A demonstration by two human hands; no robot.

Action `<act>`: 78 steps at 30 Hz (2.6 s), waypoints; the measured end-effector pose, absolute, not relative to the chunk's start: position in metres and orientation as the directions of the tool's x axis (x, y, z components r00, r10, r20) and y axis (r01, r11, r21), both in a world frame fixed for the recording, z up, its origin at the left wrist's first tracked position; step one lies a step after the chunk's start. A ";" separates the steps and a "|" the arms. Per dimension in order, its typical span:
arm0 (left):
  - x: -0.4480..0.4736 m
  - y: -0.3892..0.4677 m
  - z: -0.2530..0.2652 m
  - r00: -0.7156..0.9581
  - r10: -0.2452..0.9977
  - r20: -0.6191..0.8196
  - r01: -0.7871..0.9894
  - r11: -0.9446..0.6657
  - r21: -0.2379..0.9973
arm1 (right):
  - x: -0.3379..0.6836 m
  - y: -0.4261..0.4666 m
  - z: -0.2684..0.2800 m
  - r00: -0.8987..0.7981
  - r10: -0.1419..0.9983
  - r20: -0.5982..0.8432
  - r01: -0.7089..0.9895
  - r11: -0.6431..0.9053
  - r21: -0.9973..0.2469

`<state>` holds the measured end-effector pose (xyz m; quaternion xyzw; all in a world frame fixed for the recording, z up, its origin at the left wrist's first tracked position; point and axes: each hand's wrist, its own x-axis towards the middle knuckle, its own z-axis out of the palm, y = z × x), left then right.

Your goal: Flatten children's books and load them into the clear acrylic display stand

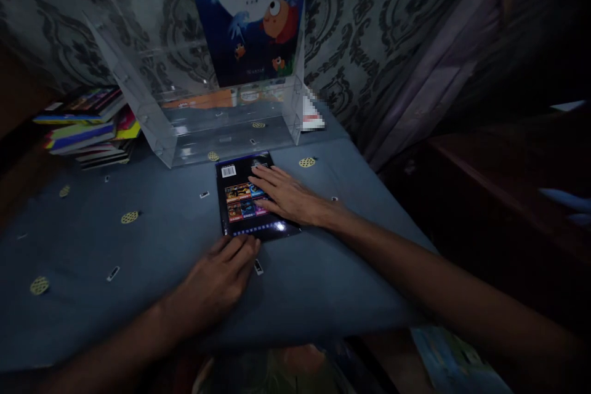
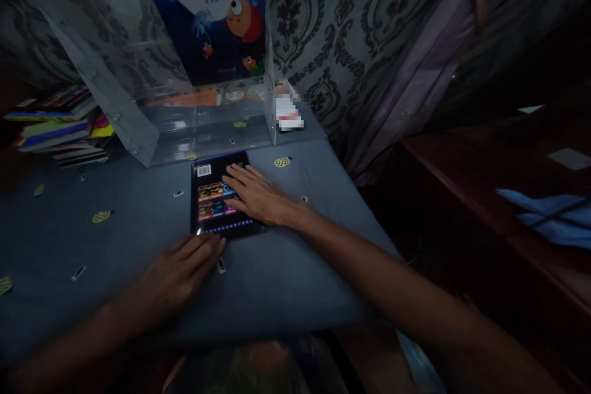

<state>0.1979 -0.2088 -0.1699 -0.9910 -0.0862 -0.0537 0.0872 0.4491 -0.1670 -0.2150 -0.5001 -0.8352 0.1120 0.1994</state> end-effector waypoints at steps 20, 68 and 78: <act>0.165 -0.209 -0.168 0.919 0.336 0.204 0.332 -0.942 0.056 | 0.394 -0.201 -0.184 -0.666 0.713 0.218 0.556 0.669 -0.493; 0.178 -0.160 -0.202 0.899 0.385 0.208 0.374 -0.923 0.091 | 0.449 -0.240 -0.206 -0.367 0.913 0.178 0.818 0.408 -0.406; 0.149 -0.215 -0.185 0.946 0.323 -0.022 0.318 -0.915 0.247 | 0.466 -0.314 -0.181 -0.614 0.789 -0.010 0.677 0.520 -0.521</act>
